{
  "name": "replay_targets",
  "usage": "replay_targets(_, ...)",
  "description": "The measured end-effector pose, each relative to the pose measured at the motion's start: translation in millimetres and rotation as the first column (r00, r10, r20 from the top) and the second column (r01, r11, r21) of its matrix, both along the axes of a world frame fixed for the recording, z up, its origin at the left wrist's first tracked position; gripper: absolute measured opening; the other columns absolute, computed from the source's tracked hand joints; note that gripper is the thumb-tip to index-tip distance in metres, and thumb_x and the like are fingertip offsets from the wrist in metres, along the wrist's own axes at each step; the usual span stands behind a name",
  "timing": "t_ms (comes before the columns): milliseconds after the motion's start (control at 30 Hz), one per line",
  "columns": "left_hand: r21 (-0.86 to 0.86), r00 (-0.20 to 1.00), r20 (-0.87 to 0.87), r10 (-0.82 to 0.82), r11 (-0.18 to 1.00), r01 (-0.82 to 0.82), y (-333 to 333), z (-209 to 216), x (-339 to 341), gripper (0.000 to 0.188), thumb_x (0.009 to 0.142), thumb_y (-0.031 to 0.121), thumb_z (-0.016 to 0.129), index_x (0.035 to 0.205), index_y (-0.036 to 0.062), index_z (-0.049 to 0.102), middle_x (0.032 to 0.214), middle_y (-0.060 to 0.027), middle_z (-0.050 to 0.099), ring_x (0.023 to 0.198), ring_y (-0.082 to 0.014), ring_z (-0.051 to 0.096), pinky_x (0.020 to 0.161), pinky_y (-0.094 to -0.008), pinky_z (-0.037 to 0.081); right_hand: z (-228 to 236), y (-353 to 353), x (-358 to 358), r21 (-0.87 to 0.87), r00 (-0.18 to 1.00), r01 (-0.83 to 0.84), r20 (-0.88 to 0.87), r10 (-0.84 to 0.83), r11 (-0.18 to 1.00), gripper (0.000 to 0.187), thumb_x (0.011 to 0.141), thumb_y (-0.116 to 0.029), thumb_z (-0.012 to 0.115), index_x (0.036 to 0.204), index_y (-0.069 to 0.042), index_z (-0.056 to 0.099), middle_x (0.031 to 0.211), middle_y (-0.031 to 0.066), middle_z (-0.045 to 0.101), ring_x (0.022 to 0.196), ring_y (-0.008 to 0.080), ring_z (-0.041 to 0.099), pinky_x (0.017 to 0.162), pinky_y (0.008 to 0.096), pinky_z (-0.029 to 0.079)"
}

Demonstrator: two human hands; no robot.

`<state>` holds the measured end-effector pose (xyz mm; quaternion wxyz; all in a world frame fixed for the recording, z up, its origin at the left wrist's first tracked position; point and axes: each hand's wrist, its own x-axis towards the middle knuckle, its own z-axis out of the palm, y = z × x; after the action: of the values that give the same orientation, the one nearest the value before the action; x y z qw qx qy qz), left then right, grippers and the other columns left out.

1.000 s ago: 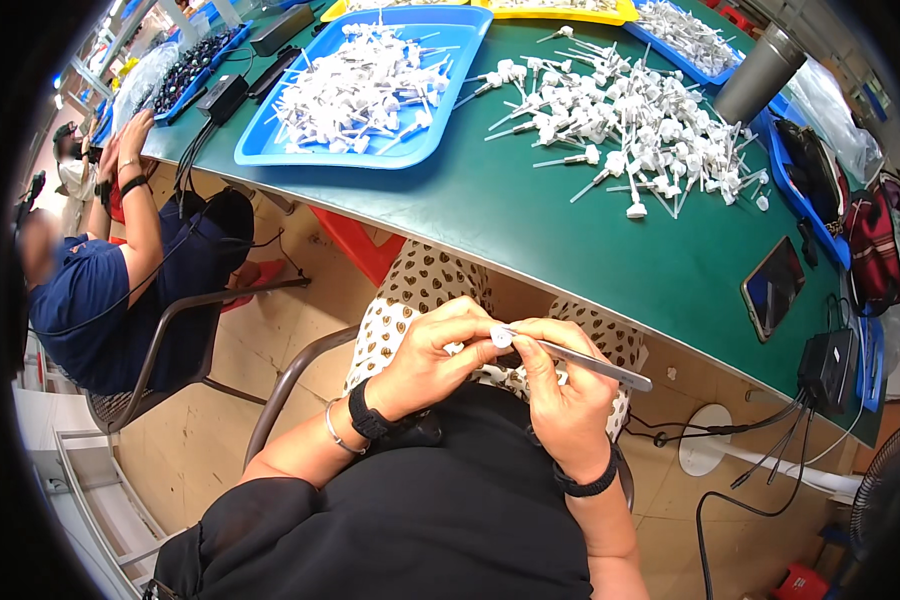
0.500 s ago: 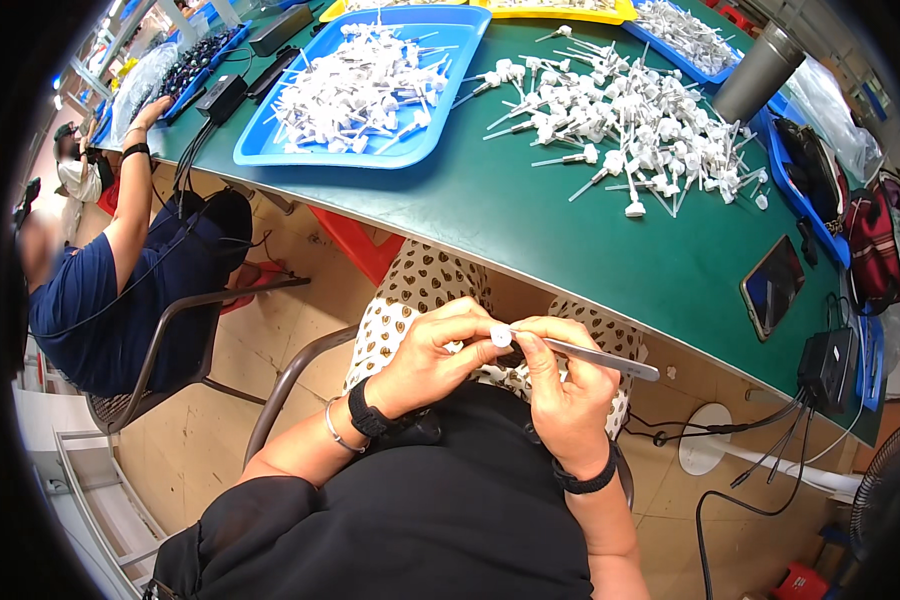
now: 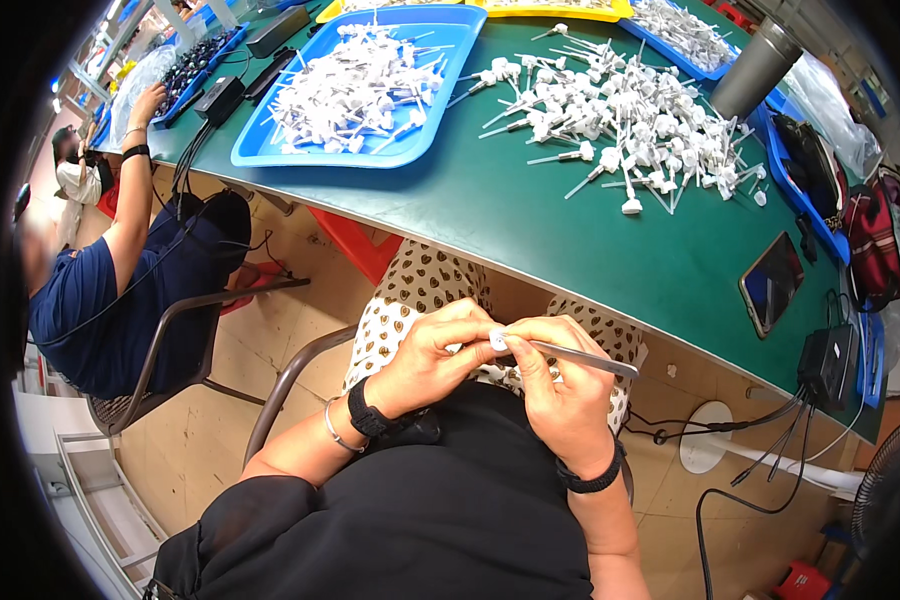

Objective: The person sits at a green workbench and uses tweezers to pick up small white plastic components from a blue tray. They manipulate the components with their hands and the tool, then place them onto the table surface. The process is repetitive, involving picking, handling, and placing the items one by one.

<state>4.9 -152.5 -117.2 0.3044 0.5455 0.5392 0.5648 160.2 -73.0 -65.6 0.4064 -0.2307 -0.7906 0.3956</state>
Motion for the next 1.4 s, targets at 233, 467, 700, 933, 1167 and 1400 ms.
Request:
replay_targets(233, 0.019, 1.000, -0.017, -0.004, 1.000, 0.004, 0.4, -0.3, 0.4, 0.017, 0.089, 0.005, 0.073, 0.107, 0.0055, 0.074, 0.084, -0.0066, 0.063, 0.074, -0.0185, 0.062, 0.064, -0.0313, 0.050, -0.2, 2.1, 1.2, 0.032, 1.000, -0.025, 0.012, 0.025, 0.999, 0.005, 0.091, -0.002, 0.070, 0.095, 0.000, 0.070, 0.085, 0.0101, 0.070, 0.072, 0.0196, 0.065, 0.063, 0.0298, 0.051)
replay_targets(467, 0.020, 0.999, -0.036, 0.007, 1.000, -0.006, 0.1, 0.0, -0.9, 0.017, 0.089, 0.006, 0.073, 0.106, 0.0059, 0.075, 0.084, -0.0067, 0.063, 0.073, -0.0190, 0.062, 0.064, -0.0313, 0.050, -2.1, 0.7, 0.2, 0.025, 1.000, 0.004, -0.003, -0.004, 1.000, 0.006, 0.092, -0.002, 0.070, 0.096, 0.001, 0.069, 0.087, 0.0108, 0.070, 0.073, 0.0194, 0.066, 0.066, 0.0294, 0.053)
replay_targets(700, 0.027, 0.999, -0.044, 0.017, 0.999, -0.016, -1.0, 2.1, -1.6, 0.016, 0.089, 0.005, 0.073, 0.105, 0.0054, 0.074, 0.083, -0.0067, 0.062, 0.073, -0.0187, 0.062, 0.063, -0.0315, 0.050, -3.0, -1.2, 0.0, -0.008, 1.000, 0.000, -0.010, 0.000, 1.000, 0.007, 0.091, -0.001, 0.071, 0.097, 0.001, 0.069, 0.088, 0.0110, 0.071, 0.073, 0.0198, 0.067, 0.066, 0.0296, 0.053)
replay_targets(933, 0.022, 0.999, -0.049, 0.012, 1.000, -0.011, -1.0, 0.9, -2.5, 0.017, 0.089, 0.004, 0.072, 0.106, 0.0051, 0.074, 0.084, -0.0069, 0.062, 0.072, -0.0189, 0.061, 0.063, -0.0315, 0.049, -3.5, -0.4, -1.3, 0.008, 1.000, -0.002, -0.016, 0.002, 1.000, 0.006, 0.091, -0.001, 0.071, 0.097, 0.001, 0.069, 0.087, 0.0106, 0.071, 0.074, 0.0195, 0.066, 0.065, 0.0295, 0.053)
replay_targets(1167, 0.023, 0.998, -0.062, 0.010, 1.000, -0.008, -1.0, -1.1, -2.7, 0.017, 0.089, 0.004, 0.073, 0.105, 0.0052, 0.074, 0.083, -0.0069, 0.061, 0.072, -0.0191, 0.061, 0.063, -0.0315, 0.049, -4.8, -1.0, -0.8, -0.005, 1.000, 0.001, -0.014, -0.001, 1.000, 0.007, 0.091, -0.001, 0.071, 0.097, 0.001, 0.070, 0.088, 0.0109, 0.071, 0.073, 0.0197, 0.066, 0.065, 0.0296, 0.052)
replay_targets(1400, 0.005, 0.998, -0.056, 0.009, 1.000, -0.009, -1.7, -0.8, -2.8, 0.017, 0.089, 0.004, 0.073, 0.106, 0.0060, 0.074, 0.084, -0.0067, 0.062, 0.072, -0.0189, 0.061, 0.064, -0.0313, 0.050, -5.3, -1.4, -1.6, -0.006, 1.000, 0.005, -0.019, -0.005, 1.000, 0.007, 0.091, -0.002, 0.071, 0.097, 0.001, 0.070, 0.088, 0.0109, 0.071, 0.073, 0.0198, 0.066, 0.065, 0.0299, 0.052)
